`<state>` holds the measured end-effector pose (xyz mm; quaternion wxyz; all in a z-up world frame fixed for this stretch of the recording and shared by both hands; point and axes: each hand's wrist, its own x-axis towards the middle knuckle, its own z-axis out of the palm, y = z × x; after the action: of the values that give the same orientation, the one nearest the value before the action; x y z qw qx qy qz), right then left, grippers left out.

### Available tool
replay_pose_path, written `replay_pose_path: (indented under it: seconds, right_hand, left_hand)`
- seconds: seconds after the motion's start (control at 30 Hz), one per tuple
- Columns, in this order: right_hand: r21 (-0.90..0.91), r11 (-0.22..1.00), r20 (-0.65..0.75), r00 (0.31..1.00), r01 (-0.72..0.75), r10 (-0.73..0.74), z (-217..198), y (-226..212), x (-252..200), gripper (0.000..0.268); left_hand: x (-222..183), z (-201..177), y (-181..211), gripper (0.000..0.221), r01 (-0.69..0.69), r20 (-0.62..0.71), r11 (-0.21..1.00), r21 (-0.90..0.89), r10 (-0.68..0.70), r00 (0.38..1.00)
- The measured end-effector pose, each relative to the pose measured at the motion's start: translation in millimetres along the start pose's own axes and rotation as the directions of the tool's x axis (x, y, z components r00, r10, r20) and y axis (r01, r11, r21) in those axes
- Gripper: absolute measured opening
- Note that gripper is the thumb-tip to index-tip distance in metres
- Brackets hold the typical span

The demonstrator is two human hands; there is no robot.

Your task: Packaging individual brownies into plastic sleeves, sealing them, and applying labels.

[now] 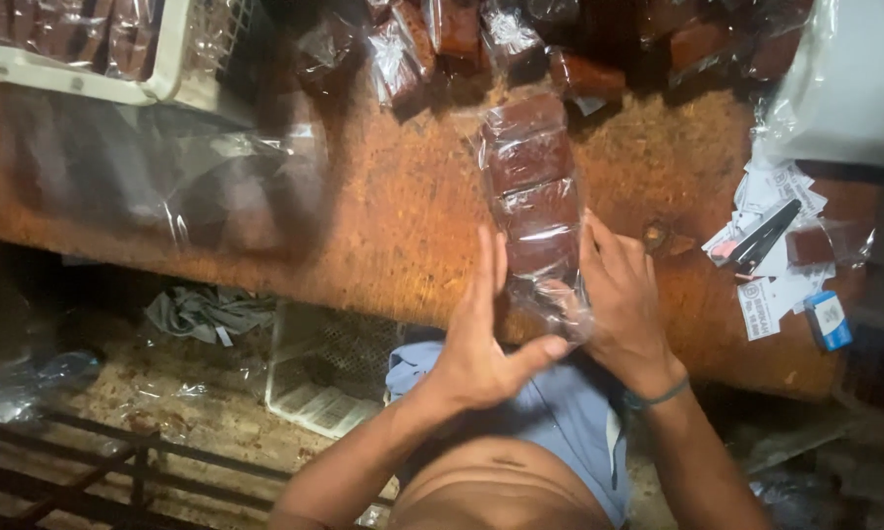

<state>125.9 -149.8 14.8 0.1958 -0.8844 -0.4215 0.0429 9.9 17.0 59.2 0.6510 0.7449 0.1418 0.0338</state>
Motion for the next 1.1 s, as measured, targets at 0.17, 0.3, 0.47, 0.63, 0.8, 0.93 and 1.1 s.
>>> replay_pose_path:
  seconds: [0.17, 0.3, 0.47, 0.63, 0.8, 0.93, 1.1]
  right_hand:
    - [-0.059, 0.998, -0.163, 0.986, -0.024, 0.014, 6.2, -12.6, 0.7, 0.071]
    - [0.17, 0.985, -0.338, 0.939, 0.005, 0.053, -2.8, -22.7, 2.7, 0.046]
    - [0.385, 0.914, -0.231, 0.946, -0.124, 0.226, -6.7, -11.2, -7.3, 0.051]
    - [0.414, 0.816, 0.059, 0.907, -0.403, 0.418, -56.5, 0.3, -47.3, 0.059]
    - [-0.268, 0.676, -0.262, 0.727, -0.686, 0.634, -65.2, 55.4, -112.9, 0.041]
    - [-0.159, 0.656, -0.304, 0.669, -0.738, 0.678, -58.3, 65.1, -114.9, 0.047]
    - [-0.301, 0.836, -0.433, 0.847, -0.459, 0.309, -63.7, 104.6, -83.9, 0.023]
  left_hand:
    - [-14.9, 22.0, -13.4, 0.111, -0.155, -0.048, 0.938, 0.309, 0.178, 0.983]
    - [-16.5, 38.2, -17.5, 0.028, -0.383, -0.026, 0.69, 0.614, 0.503, 0.864]
    - [0.8, 43.9, -47.1, 0.022, -0.323, -0.076, 0.706, 0.63, 0.47, 0.879]
    - [23.3, 45.8, -28.3, 0.031, -0.275, -0.081, 0.736, 0.618, 0.408, 0.909]
    - [23.5, 55.2, -29.2, 0.059, -0.199, -0.055, 0.707, 0.679, 0.319, 0.946]
    - [26.9, 59.3, -43.9, 0.055, -0.316, 0.023, 0.653, 0.688, 0.416, 0.909]
    - [30.7, 50.9, -53.1, 0.045, -0.471, 0.097, 0.797, 0.379, 0.472, 0.876]
